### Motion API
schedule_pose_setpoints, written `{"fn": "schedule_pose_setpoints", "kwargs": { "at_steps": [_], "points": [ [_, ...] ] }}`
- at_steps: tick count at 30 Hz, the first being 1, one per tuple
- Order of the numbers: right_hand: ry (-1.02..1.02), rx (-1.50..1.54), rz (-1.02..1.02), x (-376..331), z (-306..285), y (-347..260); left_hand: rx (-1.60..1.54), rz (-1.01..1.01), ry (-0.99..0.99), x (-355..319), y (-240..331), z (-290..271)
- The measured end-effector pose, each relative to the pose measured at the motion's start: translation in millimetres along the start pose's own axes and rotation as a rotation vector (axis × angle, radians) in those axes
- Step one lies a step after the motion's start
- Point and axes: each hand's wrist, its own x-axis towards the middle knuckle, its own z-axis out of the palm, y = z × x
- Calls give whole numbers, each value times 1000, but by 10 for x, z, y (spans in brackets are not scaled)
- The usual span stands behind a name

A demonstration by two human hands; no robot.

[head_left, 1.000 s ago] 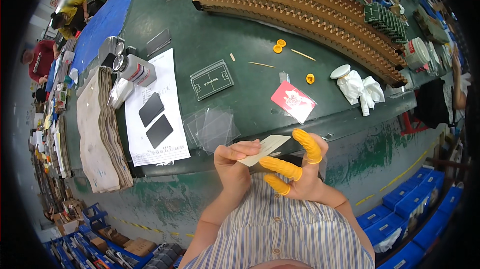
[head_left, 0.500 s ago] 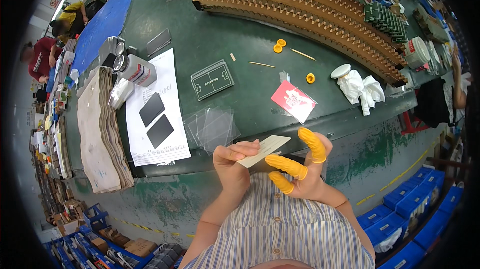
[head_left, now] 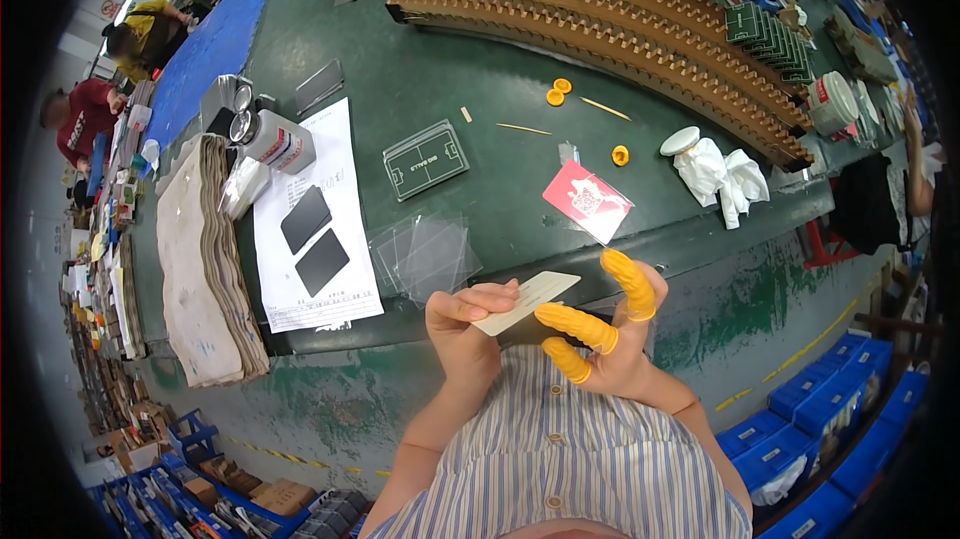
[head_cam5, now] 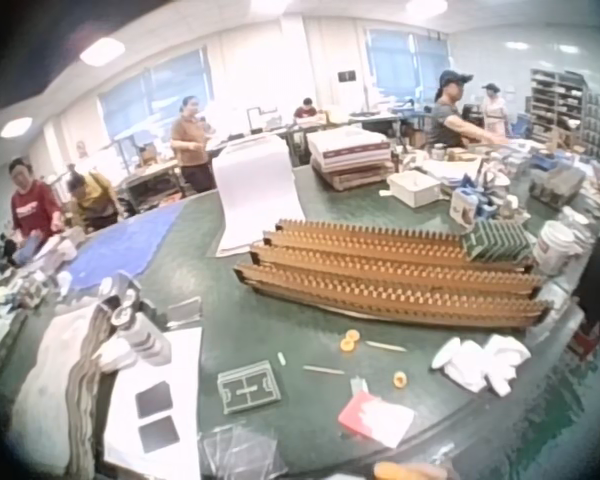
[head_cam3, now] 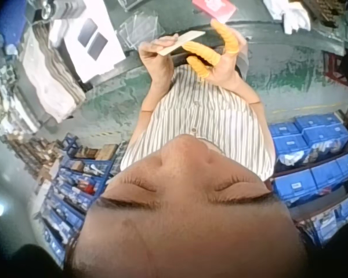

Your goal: The person cleans small rectangular cards by hand using a white cloth. They wipe both sides of each card, flip them over, and place the cleaned cards into a stack on the table. The process is repeated for multiple cards.

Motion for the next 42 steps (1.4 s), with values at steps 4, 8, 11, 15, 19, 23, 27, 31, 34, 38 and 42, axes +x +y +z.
{"fn": "schedule_pose_setpoints", "kwargs": {
  "at_steps": [4, 8, 11, 15, 19, 23, 27, 31, 34, 38, 42],
  "points": [
    [-18, -5, 8, -9, -5, 3, -2, 0, -9, -2, 2, -12],
    [-8, -2, -17, 8, 0, -26, -9, -4, 0, -4, -11, -7],
    [-10, 18, -49, 11, 36, -39, -7, -11, 6, -7, -20, 2],
    [-75, -35, -35, -1, 20, -48, -4, -10, 7, -19, -42, -14],
    [-29, -49, -2, 12, -2, -36, -14, -4, 15, -15, -33, -11],
    [5, -21, 12, -13, 4, -21, -65, -1, 45, -20, -41, -18],
    [-26, -15, -47, -23, 25, -51, -11, -3, 25, -24, -47, -9],
    [-88, -52, -46, -17, 23, -60, 3, 14, 12, -29, -55, -29],
    [-60, -41, -32, 13, 2, -55, 10, 24, 16, -33, -51, -34],
    [5, -18, 17, -15, 19, -43, 10, 32, 10, -32, -35, -31],
    [-12, -3, -28, -3, 3, -59, 8, 23, 15, -41, -35, -30]
  ]
}}
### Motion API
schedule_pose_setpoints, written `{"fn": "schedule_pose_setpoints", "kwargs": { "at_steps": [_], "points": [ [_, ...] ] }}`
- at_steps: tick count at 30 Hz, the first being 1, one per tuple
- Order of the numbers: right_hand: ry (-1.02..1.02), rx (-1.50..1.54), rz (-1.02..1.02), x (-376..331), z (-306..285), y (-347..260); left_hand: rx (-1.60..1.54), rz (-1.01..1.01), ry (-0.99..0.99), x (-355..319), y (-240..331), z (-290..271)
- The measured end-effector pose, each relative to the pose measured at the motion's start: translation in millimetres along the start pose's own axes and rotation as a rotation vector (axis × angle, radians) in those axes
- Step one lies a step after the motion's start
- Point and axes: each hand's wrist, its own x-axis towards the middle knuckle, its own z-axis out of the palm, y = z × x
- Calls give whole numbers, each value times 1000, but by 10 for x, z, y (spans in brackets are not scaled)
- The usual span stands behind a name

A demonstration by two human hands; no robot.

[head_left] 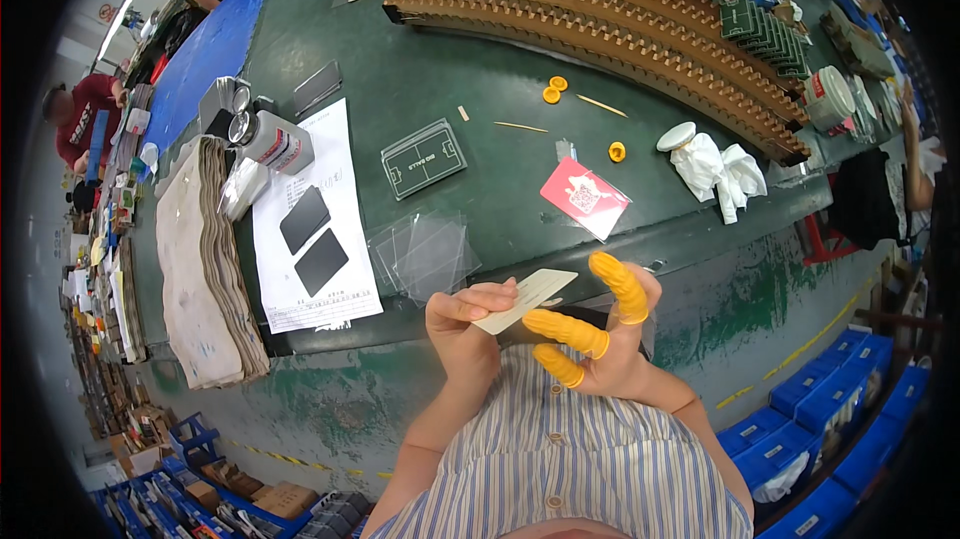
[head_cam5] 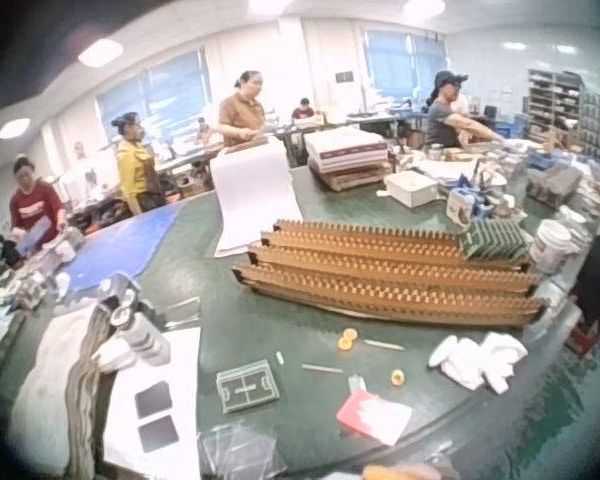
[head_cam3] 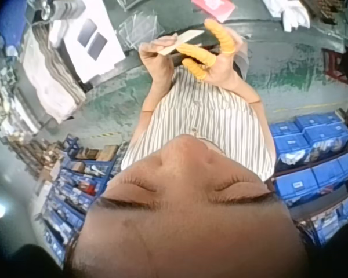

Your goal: The person cleans small rectangular cards by hand using a white cloth. They wipe both sides of each card, flip them over, and place the cleaned cards into a stack on the table. The process is repeated for multiple cards.

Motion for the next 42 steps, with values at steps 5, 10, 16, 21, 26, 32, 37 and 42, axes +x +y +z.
{"fn": "schedule_pose_setpoints", "kwargs": {
  "at_steps": [5, 10, 16, 21, 26, 32, 37, 42],
  "points": [
    [-25, -41, -21, 21, -6, -15, 8, 0, -1, -6, 1, 7],
    [18, -57, 37, -11, -21, 15, -61, 25, 21, -11, -15, -11],
    [27, -52, 17, -19, -20, 34, -70, 25, 23, -7, -10, 0],
    [27, -71, 28, -4, -22, 48, -7, 7, -18, -3, 3, -4],
    [37, -80, 65, -5, -29, 64, -87, -7, 45, 5, -9, -8],
    [-49, -69, -8, -7, -6, 60, -81, -5, 37, 12, -34, -15],
    [41, -76, 56, 21, -12, 61, -83, 1, 41, 13, -30, -27],
    [57, -75, 53, 2, -15, 84, -86, -10, 40, 21, -16, -10]
  ]
}}
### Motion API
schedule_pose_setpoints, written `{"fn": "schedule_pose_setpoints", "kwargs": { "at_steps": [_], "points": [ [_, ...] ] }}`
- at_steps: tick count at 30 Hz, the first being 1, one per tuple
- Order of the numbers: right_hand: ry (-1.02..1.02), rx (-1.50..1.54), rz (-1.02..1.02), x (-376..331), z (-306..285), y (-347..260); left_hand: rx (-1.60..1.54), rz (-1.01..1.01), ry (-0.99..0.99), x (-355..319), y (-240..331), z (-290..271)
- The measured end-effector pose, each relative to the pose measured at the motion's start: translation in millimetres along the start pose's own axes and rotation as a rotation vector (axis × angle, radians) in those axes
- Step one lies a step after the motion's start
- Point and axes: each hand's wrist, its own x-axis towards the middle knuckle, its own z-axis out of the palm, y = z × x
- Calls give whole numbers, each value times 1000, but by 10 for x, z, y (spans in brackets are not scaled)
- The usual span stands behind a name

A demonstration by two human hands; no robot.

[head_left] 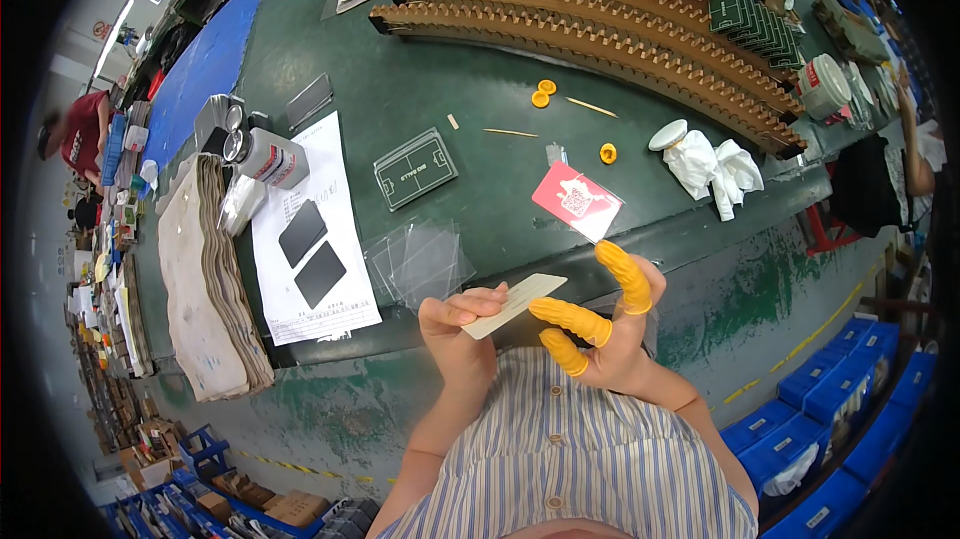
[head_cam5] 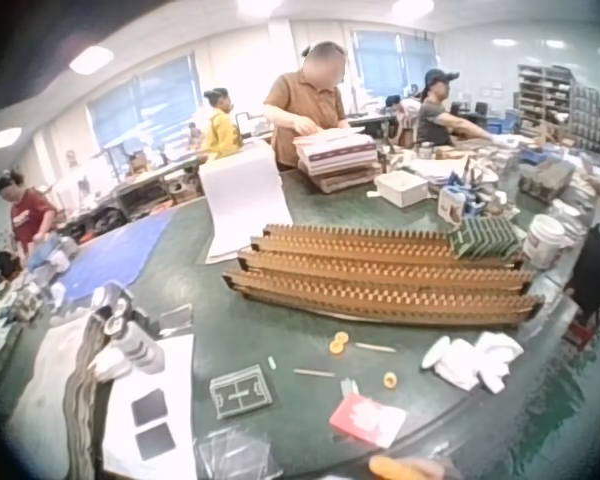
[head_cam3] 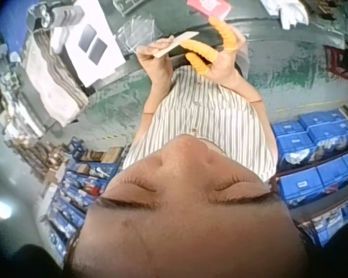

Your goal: The person cleans small rectangular cards by hand using a white cloth. They wipe both sides of each card, flip them over, and place the cleaned cards into a stack on the table. The process is repeated for multiple cards.

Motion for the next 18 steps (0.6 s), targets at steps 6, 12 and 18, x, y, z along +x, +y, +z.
{"fn": "schedule_pose_setpoints", "kwargs": {
  "at_steps": [6, 12, 18],
  "points": [
    [2, 0, -3, 5, -8, 14, -3, -16, 0, 7, 9, -6],
    [11, -16, 3, 11, -18, 28, 5, -48, -6, 21, 34, 34],
    [30, -28, 19, 0, -20, 52, 1, -43, 8, 19, 29, 29]
  ]
}}
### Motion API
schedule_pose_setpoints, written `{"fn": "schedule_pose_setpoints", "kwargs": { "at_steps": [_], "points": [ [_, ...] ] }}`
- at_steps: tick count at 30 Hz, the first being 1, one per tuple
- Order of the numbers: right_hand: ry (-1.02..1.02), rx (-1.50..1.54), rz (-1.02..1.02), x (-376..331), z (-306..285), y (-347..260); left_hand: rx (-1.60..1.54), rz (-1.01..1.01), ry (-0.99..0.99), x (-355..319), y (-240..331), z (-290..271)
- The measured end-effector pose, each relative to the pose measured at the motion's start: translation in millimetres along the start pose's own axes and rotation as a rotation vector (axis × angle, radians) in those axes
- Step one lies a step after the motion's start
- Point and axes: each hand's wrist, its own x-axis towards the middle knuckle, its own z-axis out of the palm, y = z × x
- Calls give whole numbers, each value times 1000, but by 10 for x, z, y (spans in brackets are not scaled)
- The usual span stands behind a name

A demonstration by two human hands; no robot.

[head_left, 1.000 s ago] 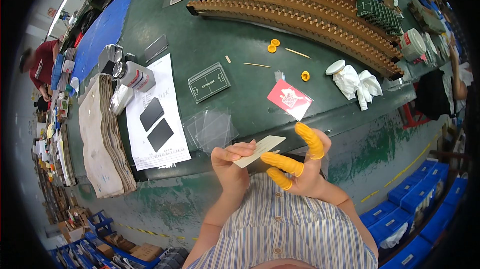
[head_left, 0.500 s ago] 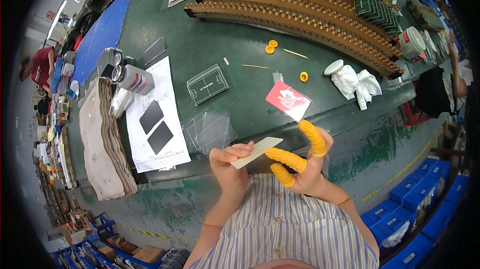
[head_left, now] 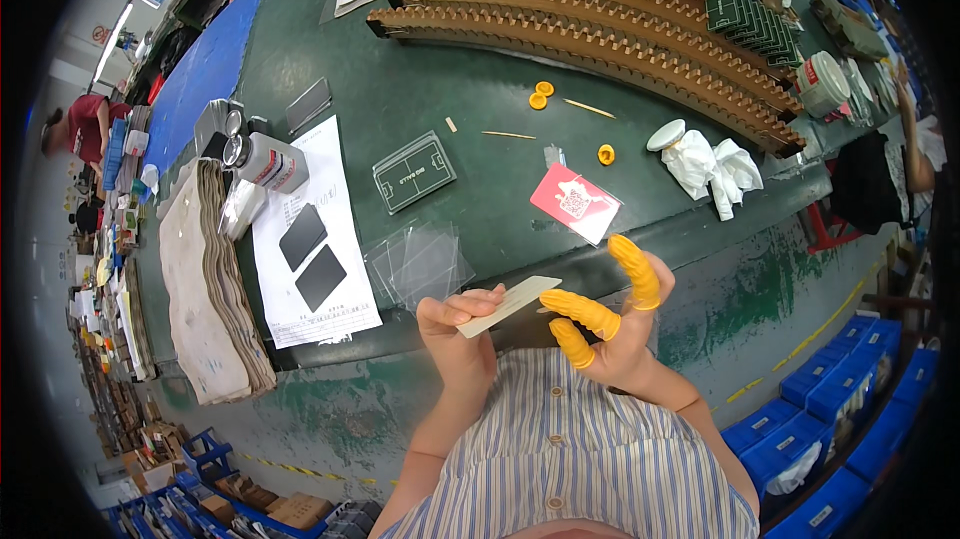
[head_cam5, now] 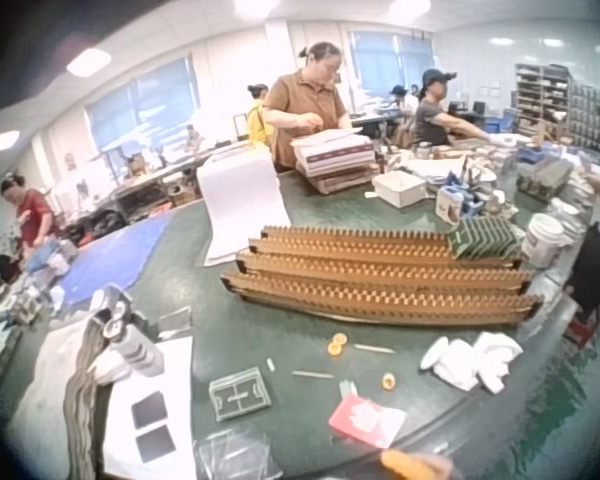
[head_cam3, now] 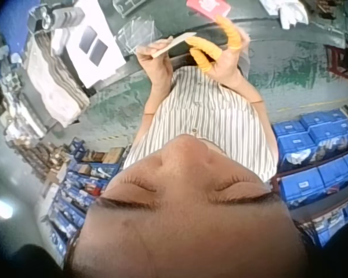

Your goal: The person cleans small rectangular cards by hand using a white cloth. They wipe both sides of each card, flip them over, and place the cleaned cards into a stack on the table. The process is repeated for multiple cards.

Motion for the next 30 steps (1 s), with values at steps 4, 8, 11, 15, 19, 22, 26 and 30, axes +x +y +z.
{"fn": "schedule_pose_setpoints", "kwargs": {
  "at_steps": [4, 8, 11, 15, 19, 22, 26, 30],
  "points": [
    [9, 9, 18, -9, 4, 0, 3, 1, 0, -1, 1, -6],
    [21, 4, 10, -13, 11, 17, -2, 5, 6, -4, 3, -12],
    [9, -30, 32, -12, -5, 15, -7, 6, 12, -7, 7, -10],
    [11, -40, 46, -19, -11, 26, -9, 9, 10, -11, 6, -18],
    [25, -1, 45, -27, -10, 43, -2, 6, 15, -13, 12, -20],
    [-10, 495, 204, -43, -22, 86, -7, 7, 12, -6, 17, -5],
    [-79, 1488, 474, -20, -5, 186, 7, 7, 12, -4, 7, -4],
    [34, 1926, 764, -73, 44, 206, -13, 33, 23, -9, -26, -34]
  ]
}}
